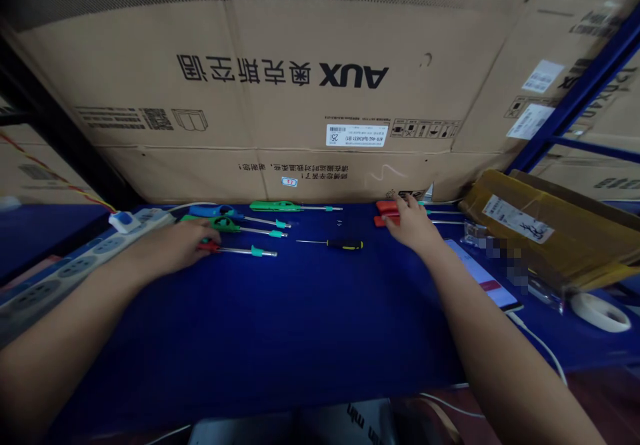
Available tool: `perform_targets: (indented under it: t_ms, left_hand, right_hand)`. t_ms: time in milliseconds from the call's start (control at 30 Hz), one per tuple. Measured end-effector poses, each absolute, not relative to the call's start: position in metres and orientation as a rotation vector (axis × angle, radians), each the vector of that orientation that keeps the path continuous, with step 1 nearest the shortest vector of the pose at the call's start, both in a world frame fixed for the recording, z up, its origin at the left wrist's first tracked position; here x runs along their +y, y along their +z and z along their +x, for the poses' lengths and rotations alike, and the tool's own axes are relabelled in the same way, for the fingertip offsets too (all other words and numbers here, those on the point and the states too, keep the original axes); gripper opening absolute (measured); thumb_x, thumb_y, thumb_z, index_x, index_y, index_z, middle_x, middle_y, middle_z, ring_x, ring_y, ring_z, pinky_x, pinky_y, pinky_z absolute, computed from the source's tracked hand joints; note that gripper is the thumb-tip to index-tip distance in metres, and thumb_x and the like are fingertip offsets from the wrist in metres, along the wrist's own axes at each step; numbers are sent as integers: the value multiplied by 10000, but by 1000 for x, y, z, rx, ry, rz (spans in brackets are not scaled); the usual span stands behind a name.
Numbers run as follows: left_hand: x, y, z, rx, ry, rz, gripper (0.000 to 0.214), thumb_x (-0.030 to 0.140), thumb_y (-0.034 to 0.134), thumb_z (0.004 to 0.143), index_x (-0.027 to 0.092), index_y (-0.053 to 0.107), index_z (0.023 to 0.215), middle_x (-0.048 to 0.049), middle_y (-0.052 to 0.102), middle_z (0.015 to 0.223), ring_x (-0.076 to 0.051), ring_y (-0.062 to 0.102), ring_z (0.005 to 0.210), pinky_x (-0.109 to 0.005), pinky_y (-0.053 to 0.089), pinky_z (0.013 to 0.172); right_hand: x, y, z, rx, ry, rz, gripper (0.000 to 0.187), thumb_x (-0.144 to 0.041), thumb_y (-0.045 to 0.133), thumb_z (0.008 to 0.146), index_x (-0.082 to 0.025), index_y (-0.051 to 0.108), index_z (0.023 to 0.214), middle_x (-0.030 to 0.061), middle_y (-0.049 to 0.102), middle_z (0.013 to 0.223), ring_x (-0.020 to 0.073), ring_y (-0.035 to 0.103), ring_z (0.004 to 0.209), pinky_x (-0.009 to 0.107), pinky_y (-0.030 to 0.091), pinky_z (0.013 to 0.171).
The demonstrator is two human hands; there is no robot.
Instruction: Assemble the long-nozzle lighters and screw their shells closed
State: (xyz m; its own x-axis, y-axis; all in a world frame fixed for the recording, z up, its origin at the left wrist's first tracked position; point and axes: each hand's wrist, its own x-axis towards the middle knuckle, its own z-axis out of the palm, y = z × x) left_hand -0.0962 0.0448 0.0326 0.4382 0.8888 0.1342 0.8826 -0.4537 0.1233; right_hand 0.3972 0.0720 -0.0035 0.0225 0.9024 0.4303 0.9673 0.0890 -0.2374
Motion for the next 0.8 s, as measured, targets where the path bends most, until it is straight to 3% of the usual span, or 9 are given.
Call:
perform_targets:
  t_ms: [133, 233, 333, 467, 600, 667, 800]
  left_hand:
    - [35, 42, -84, 1531, 59, 2669, 143, 170, 652, 786, 233, 758, 860, -59, 680, 913, -226, 656, 773, -277, 454, 631]
    - [25, 40, -64, 1362, -9, 2684, 157, 192, 652, 844, 257, 762, 934, -30, 683, 940, -189, 677, 813, -259, 490, 701]
    - [11, 28, -38, 1196, 150, 2712, 217, 253, 625, 925, 227, 735, 1110, -57, 685, 1022, -196, 693, 856, -278, 520, 735]
    - [-7, 19, -13, 1073, 444, 2709, 493, 371, 689, 920, 237, 596, 1385, -74, 639, 1280, -209, 690, 1064, -303, 547, 906]
    - [-7, 27, -17, 1127, 391, 2870, 554, 517, 702, 879, 276, 617, 1371, -59, 668, 1287, -275, 652, 1170, -400, 522, 1012]
    - [-1, 32, -26, 1197, 230, 2884, 625, 565, 722, 835, 261, 622, 1372, -78, 683, 1271, -317, 648, 1170, -429, 532, 981]
    - [8, 33, -36, 1170, 68, 2730, 366, 420, 698, 882, 277, 704, 1219, -39, 713, 1166, -236, 704, 988, -318, 544, 822]
  right_hand:
    - [52, 15, 357, -2070, -100, -1431, 433, -391, 510, 961, -164, 615, 1314, 189, 613, 1334, 341, 551, 1311, 554, 408, 1148]
    - [27, 20, 319, -2315, 106, -1163, 290, -445, 548, 969, -232, 708, 1084, 86, 711, 1129, 220, 672, 1080, 383, 532, 1006]
    - [2, 20, 289, -2532, 396, -1006, 337, -520, 631, 931, -229, 695, 1090, 45, 705, 1028, 163, 669, 864, 303, 555, 811]
    - [-14, 19, 273, -2662, 606, -999, 379, -534, 708, 869, -218, 659, 1072, 16, 670, 965, 152, 617, 808, 287, 490, 726]
    - [-6, 18, 283, -2702, 622, -1026, 115, -283, 668, 895, -213, 652, 984, 11, 665, 955, 141, 597, 806, 268, 452, 718]
    - [-1, 19, 292, -2716, 643, -1057, 65, -209, 640, 884, -208, 647, 948, 11, 664, 939, 136, 591, 789, 266, 448, 719]
    - [0, 23, 299, -2692, 659, -1106, 101, -275, 671, 880, -205, 658, 952, 20, 663, 932, 142, 601, 785, 268, 460, 715]
